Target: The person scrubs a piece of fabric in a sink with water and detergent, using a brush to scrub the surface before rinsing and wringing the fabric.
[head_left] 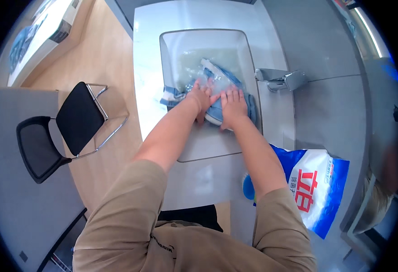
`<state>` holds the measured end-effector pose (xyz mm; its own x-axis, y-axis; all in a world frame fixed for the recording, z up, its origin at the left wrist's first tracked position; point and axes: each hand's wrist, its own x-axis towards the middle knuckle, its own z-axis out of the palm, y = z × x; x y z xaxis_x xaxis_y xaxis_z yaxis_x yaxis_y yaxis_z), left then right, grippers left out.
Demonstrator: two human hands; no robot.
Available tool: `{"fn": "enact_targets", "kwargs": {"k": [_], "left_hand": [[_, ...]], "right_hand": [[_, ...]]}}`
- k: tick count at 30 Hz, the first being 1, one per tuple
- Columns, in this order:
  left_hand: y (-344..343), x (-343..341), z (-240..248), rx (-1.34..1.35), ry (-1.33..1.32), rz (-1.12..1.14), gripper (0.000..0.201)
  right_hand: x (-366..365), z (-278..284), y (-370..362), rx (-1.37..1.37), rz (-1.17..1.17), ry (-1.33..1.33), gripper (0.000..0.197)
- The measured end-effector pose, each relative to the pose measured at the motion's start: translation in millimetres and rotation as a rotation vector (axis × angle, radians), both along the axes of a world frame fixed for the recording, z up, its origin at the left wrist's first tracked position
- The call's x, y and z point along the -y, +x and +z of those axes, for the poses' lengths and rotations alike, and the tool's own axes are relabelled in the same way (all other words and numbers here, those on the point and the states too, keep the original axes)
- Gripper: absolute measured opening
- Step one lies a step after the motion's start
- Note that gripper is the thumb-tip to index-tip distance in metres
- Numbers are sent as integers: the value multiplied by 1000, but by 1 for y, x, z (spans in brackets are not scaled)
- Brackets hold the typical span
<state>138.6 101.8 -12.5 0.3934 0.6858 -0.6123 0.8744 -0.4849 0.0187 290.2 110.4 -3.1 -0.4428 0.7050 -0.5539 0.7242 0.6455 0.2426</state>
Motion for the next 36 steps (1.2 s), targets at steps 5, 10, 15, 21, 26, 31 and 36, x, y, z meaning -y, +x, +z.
{"fn": "enact_targets", "kwargs": {"k": [5,10,15,21,26,31,36], "left_hand": [[2,-16,-10,-21,6,71,125],[-8,-25,5,-9,-243,368,85],[-1,-22,28,-137,-181,317,84],[-14,-4,-11,-32,98,-30,102],[-7,-11,-4,-25,-60,11,91],[-9,-21,-20,178,4,441,43],[-26,-21,20,287,31,438,41]], "right_hand": [[-3,-33,12,-89,-14,17,128],[-15,-35,8,49,-223,-130,77],[-7,-68,18,167,-276,64,53],[5,-53,18,-144,134,232,49],[5,-57,7,-54,-55,4,50],[-26,-50,-4,-102,-369,-174,60],[-13,-25,-3,-583,-342,-12,76]]}}
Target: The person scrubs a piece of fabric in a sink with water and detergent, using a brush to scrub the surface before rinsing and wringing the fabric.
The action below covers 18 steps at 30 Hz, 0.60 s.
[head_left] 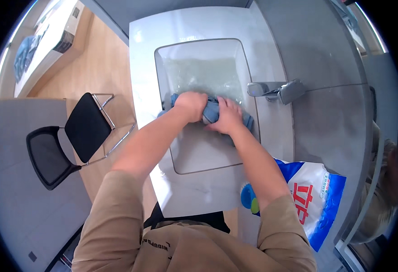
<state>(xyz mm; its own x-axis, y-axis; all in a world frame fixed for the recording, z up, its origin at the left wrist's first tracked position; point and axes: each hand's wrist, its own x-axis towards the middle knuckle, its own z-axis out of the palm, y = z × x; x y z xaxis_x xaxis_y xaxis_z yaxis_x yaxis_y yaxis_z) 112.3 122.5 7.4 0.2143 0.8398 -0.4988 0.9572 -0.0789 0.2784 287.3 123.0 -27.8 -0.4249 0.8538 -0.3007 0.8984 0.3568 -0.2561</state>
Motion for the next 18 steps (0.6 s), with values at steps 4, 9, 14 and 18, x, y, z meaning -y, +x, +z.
{"fn": "enact_targets", "kwargs": {"k": [4,9,14,18], "left_hand": [[-11,9,36,167,251,-192,42],[-26,20,57,221,497,-225,44],[-39,42,56,405,348,117,56],[-32,63,33,849,43,304,94]], "right_hand": [[-5,29,-5,-556,-30,-260,96],[1,51,-7,-628,-140,-294,83],[16,71,-2,-784,-294,-223,68],[18,101,-14,-1108,-270,-36,62]]}}
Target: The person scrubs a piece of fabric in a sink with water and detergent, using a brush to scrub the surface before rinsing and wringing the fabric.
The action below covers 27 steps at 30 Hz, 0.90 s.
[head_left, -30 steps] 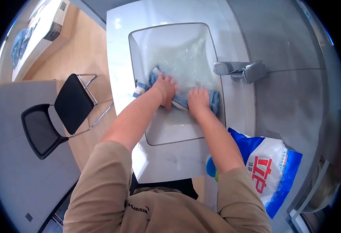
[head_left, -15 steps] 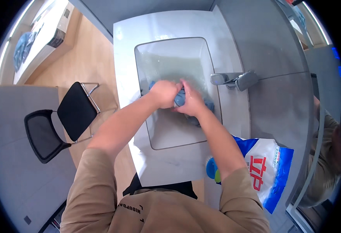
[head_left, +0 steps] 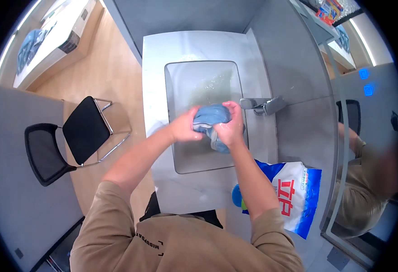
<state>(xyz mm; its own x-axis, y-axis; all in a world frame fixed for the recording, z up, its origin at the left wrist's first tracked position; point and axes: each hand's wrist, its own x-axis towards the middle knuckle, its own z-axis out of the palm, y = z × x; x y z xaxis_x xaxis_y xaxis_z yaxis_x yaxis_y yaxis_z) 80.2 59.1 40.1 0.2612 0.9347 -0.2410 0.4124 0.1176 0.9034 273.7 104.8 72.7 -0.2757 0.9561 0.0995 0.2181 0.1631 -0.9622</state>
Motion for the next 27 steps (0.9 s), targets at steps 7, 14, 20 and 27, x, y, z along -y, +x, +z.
{"fn": "enact_targets", "kwargs": {"k": [7,14,20,27], "left_hand": [[38,6,2,507,166,162,139],[29,0,-17,549,209,112,135],[29,0,-22,611,63,192,116],[12,-12,26,-39,516,-120,53]], "right_hand": [[-2,36,-23,-392,-101,-184,59],[5,42,-39,-509,-71,-204,56],[6,54,-40,-442,51,-150,60],[9,76,37,-224,285,-313,77]]}}
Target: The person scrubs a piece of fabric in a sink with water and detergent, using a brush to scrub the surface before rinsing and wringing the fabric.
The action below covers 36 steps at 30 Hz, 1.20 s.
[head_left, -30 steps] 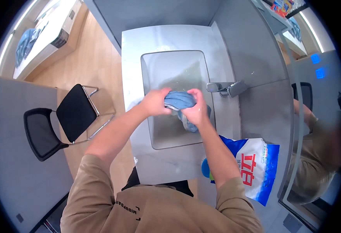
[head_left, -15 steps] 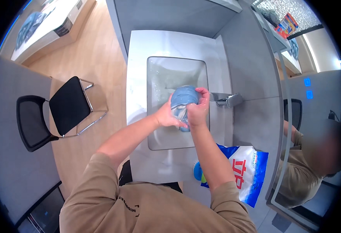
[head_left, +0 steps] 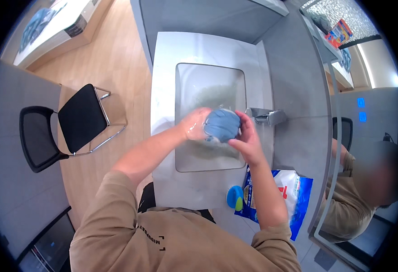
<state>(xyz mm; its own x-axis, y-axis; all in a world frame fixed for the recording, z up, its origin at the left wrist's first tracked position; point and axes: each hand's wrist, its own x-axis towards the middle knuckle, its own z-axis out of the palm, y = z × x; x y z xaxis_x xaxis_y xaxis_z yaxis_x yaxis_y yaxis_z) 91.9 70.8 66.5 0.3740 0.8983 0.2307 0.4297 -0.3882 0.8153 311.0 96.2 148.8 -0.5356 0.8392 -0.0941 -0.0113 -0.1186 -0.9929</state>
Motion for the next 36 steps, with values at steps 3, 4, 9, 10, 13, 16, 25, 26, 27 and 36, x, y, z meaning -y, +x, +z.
{"fn": "enact_targets", "kwargs": {"k": [3,4,9,10,13,16,25,26,27,36], "left_hand": [[-8,-2,6,-226,-27,71,43],[-11,-7,5,-195,175,12,38],[-2,-29,30,-168,772,-110,30],[-3,-30,35,-237,790,-170,30],[-1,-39,37,-351,796,-291,32],[8,-43,34,-453,730,-413,36],[43,-49,12,-1000,34,-563,40],[40,-48,9,-1009,-13,-543,39],[38,-46,7,-1009,-20,-545,39],[-17,4,-28,678,-797,-63,100]], "right_hand": [[20,-7,10,-210,-15,-276,65],[27,-11,8,-220,-122,-471,66],[33,-38,19,-424,12,-1018,72],[34,-35,21,-361,-40,-976,68],[21,-17,15,-140,179,-857,67],[1,-10,-1,135,272,-694,67],[5,-75,-18,956,162,110,89],[5,-75,-18,980,157,73,91],[5,-67,-19,1008,150,32,93],[22,-16,5,682,60,-79,91]]}}
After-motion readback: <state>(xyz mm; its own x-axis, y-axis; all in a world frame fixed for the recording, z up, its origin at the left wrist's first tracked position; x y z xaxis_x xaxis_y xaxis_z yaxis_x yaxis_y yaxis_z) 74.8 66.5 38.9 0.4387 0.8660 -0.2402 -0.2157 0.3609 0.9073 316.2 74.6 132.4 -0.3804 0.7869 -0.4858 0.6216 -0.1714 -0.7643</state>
